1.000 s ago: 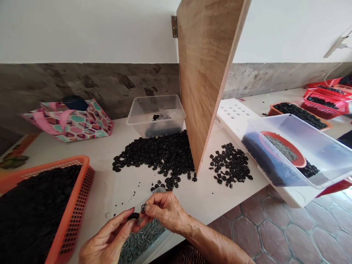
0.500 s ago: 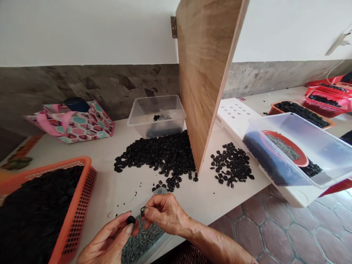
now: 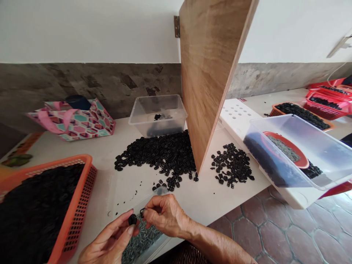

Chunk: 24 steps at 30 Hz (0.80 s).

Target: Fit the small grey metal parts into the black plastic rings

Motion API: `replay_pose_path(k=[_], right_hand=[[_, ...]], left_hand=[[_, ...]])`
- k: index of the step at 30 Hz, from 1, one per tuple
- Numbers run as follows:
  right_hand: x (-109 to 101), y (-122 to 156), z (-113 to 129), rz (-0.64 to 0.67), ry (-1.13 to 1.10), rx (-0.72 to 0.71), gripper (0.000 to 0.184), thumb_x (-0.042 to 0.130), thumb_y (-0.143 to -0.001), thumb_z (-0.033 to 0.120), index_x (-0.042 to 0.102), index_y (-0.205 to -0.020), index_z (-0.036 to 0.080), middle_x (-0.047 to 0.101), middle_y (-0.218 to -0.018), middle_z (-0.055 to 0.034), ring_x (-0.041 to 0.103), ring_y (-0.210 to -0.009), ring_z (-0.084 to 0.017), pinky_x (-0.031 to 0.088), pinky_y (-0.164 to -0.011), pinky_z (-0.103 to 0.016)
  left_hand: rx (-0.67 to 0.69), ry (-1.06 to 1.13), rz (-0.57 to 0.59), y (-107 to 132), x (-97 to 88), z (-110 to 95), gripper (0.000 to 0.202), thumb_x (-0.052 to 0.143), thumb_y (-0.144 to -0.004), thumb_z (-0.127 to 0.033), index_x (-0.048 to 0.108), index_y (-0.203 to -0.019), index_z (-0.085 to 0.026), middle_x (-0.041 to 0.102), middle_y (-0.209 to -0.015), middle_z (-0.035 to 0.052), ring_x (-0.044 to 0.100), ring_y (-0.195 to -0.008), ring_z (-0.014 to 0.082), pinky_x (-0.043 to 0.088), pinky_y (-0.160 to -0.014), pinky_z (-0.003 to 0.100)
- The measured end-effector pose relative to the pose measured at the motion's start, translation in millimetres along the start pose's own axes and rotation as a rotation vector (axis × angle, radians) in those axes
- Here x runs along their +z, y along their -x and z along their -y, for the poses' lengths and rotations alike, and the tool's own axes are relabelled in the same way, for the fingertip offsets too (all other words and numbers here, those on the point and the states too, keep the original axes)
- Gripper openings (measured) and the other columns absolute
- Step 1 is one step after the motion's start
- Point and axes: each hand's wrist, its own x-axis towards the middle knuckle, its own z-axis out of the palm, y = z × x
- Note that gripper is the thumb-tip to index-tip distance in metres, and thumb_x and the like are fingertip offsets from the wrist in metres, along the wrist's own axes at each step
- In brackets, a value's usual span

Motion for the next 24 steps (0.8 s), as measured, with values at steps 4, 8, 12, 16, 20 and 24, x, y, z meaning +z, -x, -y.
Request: replay_pose_path(k=[4, 8, 12, 16, 20, 24], right_hand=[[-0.7, 0.0, -0.8, -0.013, 0.025, 0.020, 0.021, 0.062, -0.085, 0.030, 0.061, -0.073, 0.013, 0.059, -0.058, 0.0013, 0.051, -0.049, -0.009, 0.037, -0.051, -0.022], [-1.5, 0.2, -2.5, -0.017, 0.045, 0.022, 0.020, 0.060, -0.084, 0.028, 0.062, -0.073, 0.012, 0.059, -0.058, 0.0008, 0.050, -0.049, -0.009, 0.036, -0.051, -0.022], [-1.5, -0.1, -5.3, -0.012, 0.039, 0.022, 0.020, 0.060, -0.083, 0.030, 0.062, -0.073, 0.012, 0.059, -0.057, 0.0005, 0.050, -0.050, -0.009, 0.037, -0.052, -0.022], [-0.9, -0.8, -7.4, -0.010, 0.026, 0.017, 0.023, 0.060, -0.084, 0.032, 0.062, -0.073, 0.012, 0.059, -0.058, 0.0001, 0.051, -0.049, -0.009, 0.037, -0.051, -0.022], [-0.8, -1.0, -6.2, 0.009, 0.002, 0.033, 0.027, 0.063, -0.083, 0.037, 0.061, -0.072, 0.012, 0.058, -0.059, 0.0007, 0.052, -0.050, -0.009, 0.038, -0.050, -0.021], [-1.0, -0.2, -4.9, 0.011, 0.023, 0.031, 0.030, 0.064, -0.083, 0.040, 0.061, -0.072, 0.012, 0.057, -0.057, 0.0019, 0.052, -0.049, -0.008, 0.037, -0.049, -0.020]], left_hand=[[0.001, 0.009, 0.007, 0.0, -1.1, 1.6, 0.037, 0.092, -0.050, -0.039, 0.083, -0.084, -0.027, 0.077, -0.069, -0.0027, 0.071, -0.059, 0.0117, 0.059, -0.066, 0.013], [0.000, -0.010, 0.008, 0.1, 0.1, 2.0, 0.037, 0.092, -0.051, -0.040, 0.083, -0.084, -0.026, 0.077, -0.068, -0.0023, 0.071, -0.058, 0.0123, 0.059, -0.064, 0.013], [0.026, -0.076, 0.015, -1.7, 1.4, 2.5, 0.035, 0.090, -0.053, -0.038, 0.083, -0.084, -0.026, 0.076, -0.066, -0.0028, 0.071, -0.058, 0.0124, 0.058, -0.064, 0.013], [0.076, -0.128, 0.031, 1.1, 5.1, 1.0, 0.032, 0.089, -0.054, -0.036, 0.082, -0.084, -0.028, 0.077, -0.067, -0.0032, 0.072, -0.059, 0.0131, 0.058, -0.063, 0.013], [0.161, -0.168, -0.008, 9.3, 12.1, -2.0, 0.031, 0.088, -0.056, -0.038, 0.082, -0.085, -0.029, 0.076, -0.066, -0.0054, 0.071, -0.057, 0.0117, 0.057, -0.064, 0.012], [0.194, -0.190, -0.052, 14.5, 17.1, -2.4, 0.033, 0.086, -0.058, -0.044, 0.081, -0.086, -0.027, 0.075, -0.068, -0.0047, 0.071, -0.057, 0.0136, 0.059, -0.063, 0.016]])
